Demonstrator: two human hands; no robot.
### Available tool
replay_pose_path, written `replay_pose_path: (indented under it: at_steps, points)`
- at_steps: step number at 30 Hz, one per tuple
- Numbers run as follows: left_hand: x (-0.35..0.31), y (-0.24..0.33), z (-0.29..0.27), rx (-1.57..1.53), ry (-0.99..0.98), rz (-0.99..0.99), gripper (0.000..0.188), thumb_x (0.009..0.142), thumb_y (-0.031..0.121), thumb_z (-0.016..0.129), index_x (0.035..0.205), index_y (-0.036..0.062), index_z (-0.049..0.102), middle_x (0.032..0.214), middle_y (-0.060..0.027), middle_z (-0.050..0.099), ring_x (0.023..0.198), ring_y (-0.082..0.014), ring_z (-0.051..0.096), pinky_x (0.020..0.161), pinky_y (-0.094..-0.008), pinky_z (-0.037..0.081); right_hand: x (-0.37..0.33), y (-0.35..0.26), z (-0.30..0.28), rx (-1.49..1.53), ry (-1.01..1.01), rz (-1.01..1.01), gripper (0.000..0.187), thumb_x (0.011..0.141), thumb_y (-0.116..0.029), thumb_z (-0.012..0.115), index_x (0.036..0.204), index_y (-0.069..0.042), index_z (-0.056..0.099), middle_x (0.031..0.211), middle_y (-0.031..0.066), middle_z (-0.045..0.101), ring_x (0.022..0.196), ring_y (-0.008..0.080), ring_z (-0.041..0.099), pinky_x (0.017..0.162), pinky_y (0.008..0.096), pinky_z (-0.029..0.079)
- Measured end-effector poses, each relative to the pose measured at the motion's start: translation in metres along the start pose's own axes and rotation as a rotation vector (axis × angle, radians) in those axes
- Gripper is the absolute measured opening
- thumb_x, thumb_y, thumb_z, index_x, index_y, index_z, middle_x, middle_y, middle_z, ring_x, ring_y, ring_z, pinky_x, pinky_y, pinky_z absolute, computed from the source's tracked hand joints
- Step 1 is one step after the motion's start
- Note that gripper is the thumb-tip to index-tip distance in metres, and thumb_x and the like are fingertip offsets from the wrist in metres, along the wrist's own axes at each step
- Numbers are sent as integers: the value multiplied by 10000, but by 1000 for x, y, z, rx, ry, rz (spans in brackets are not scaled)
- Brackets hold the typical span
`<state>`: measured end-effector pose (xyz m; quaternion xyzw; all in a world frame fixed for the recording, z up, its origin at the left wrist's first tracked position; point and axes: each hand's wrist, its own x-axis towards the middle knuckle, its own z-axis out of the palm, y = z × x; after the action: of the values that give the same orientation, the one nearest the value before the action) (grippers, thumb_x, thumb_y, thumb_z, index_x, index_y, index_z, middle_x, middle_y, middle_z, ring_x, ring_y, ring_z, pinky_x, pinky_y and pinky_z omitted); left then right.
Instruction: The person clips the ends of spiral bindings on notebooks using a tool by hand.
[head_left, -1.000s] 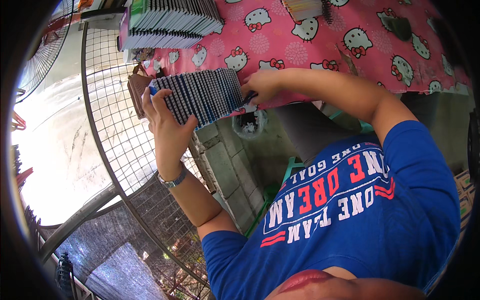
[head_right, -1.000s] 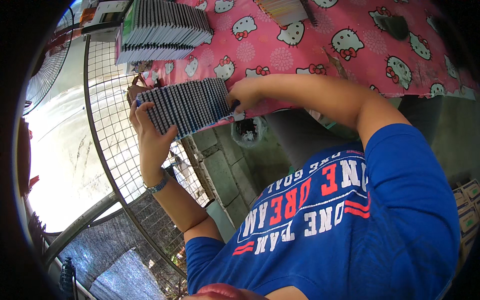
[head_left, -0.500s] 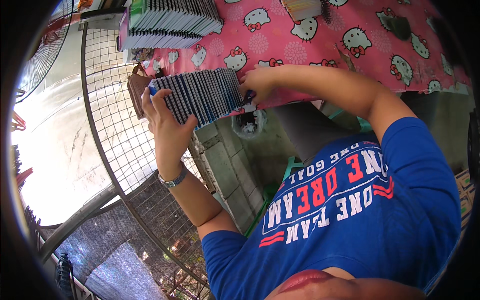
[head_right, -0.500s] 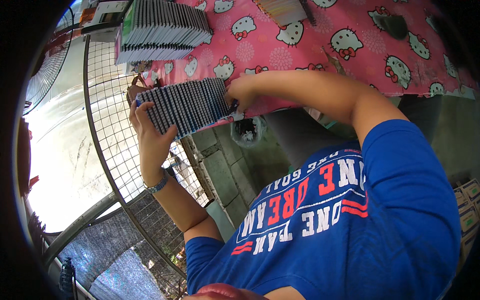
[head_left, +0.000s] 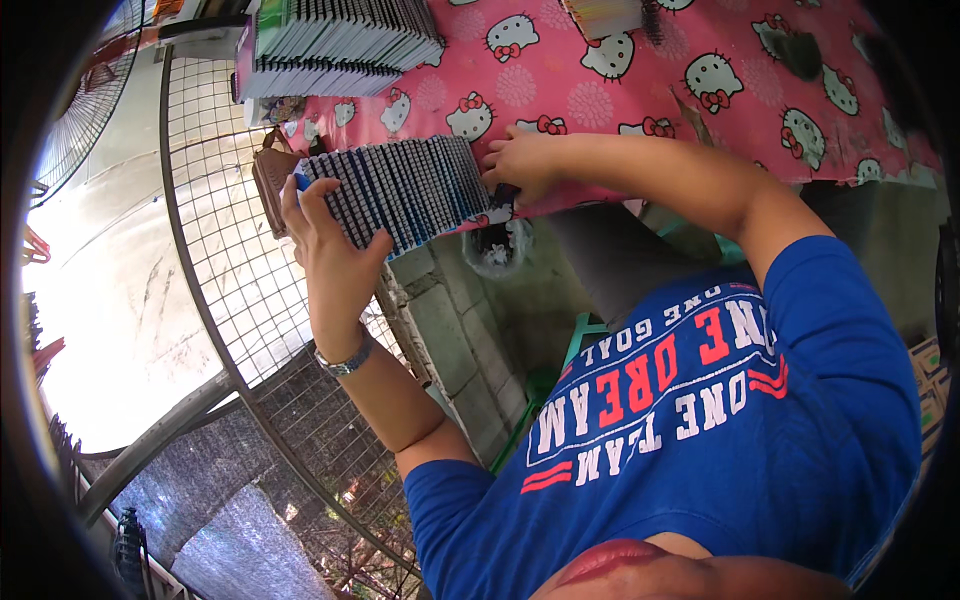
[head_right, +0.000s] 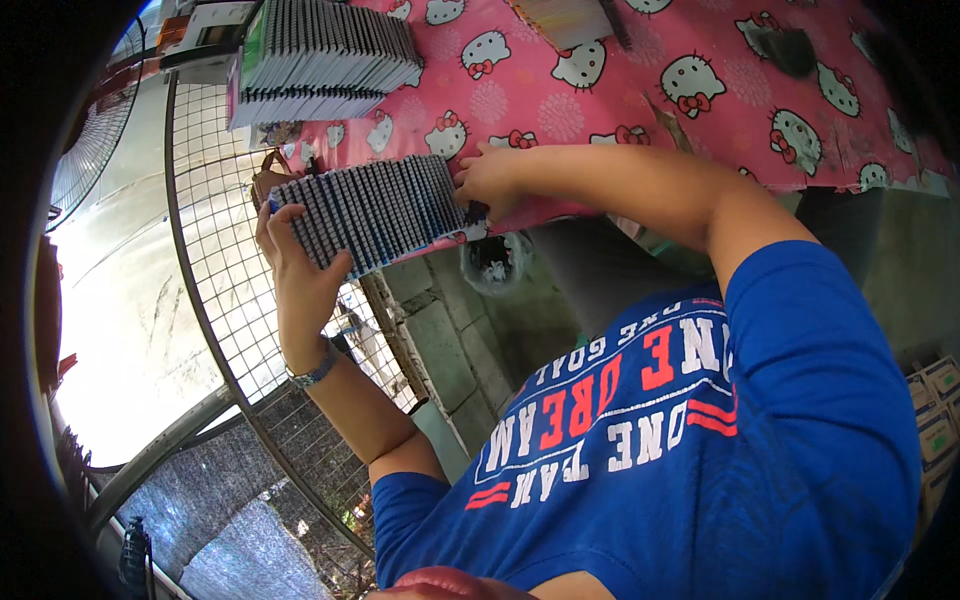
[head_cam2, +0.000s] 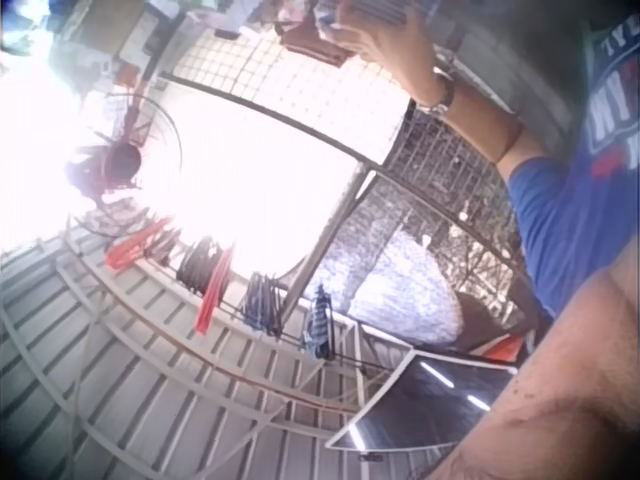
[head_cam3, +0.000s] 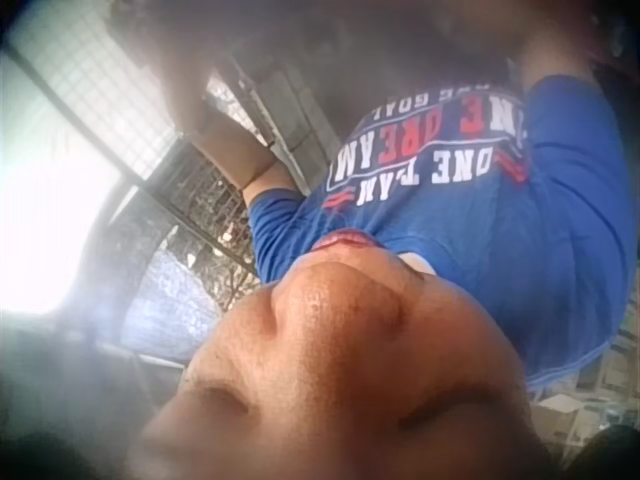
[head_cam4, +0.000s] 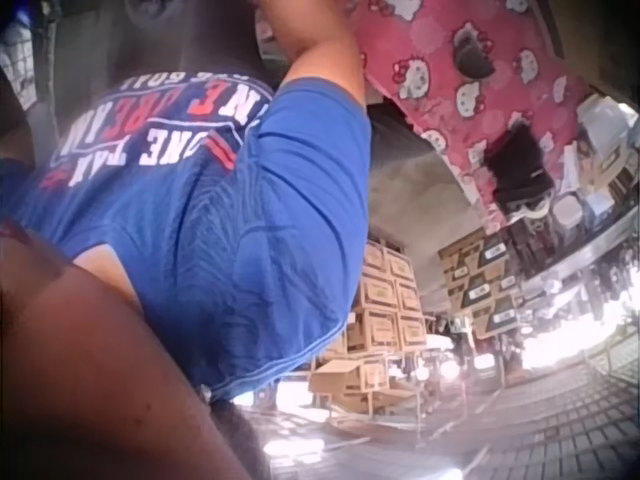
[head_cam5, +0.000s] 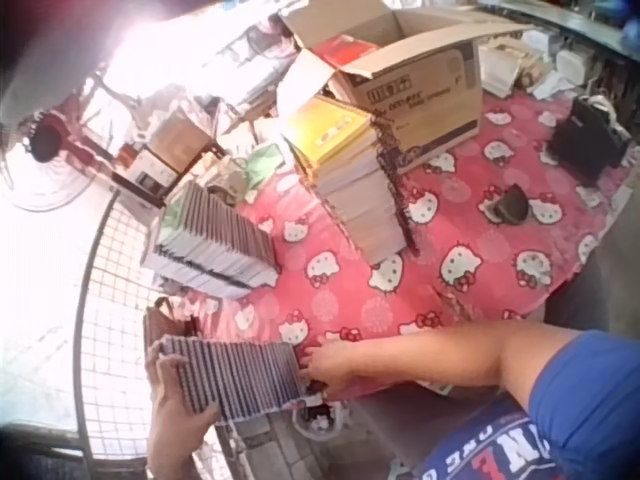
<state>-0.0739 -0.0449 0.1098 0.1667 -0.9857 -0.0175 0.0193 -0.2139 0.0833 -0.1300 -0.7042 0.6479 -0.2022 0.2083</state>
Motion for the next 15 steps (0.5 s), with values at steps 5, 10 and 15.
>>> replay_pose_path:
  at_steps: [5, 10, 15]
  points:
    - [2, 1, 1, 4, 13, 13, 663, 644, 111, 705, 1243, 137, 422, 1474, -250, 246, 1367, -470, 306, 1042, -540, 355, -6, 2, 1, -27, 60, -29, 492, 676, -314, 761, 1142, -208, 643, 1136, 32, 585, 1148, 232, 511, 901, 443, 377]
    - [1, -1, 1, -5, 21, 21, 671, 644, 116, 712, 1246, 141, 418, 1475, -247, 247, 1360, -468, 315, 1052, -534, 350, -7, 3, 13, -55, 159, -29, 494, 697, -343, 753, 1153, -201, 628, 1152, 23, 581, 1171, 229, 515, 909, 472, 400]
    - [2, 1, -1, 15, 6, 19, 679, 648, 122, 719, 1253, 141, 413, 1484, -250, 233, 1367, -470, 304, 1068, -534, 333, -3, 1, 20, -37, 194, -24, 464, 702, -296, 762, 1134, -191, 630, 1131, 26, 586, 1158, 227, 522, 904, 451, 399]
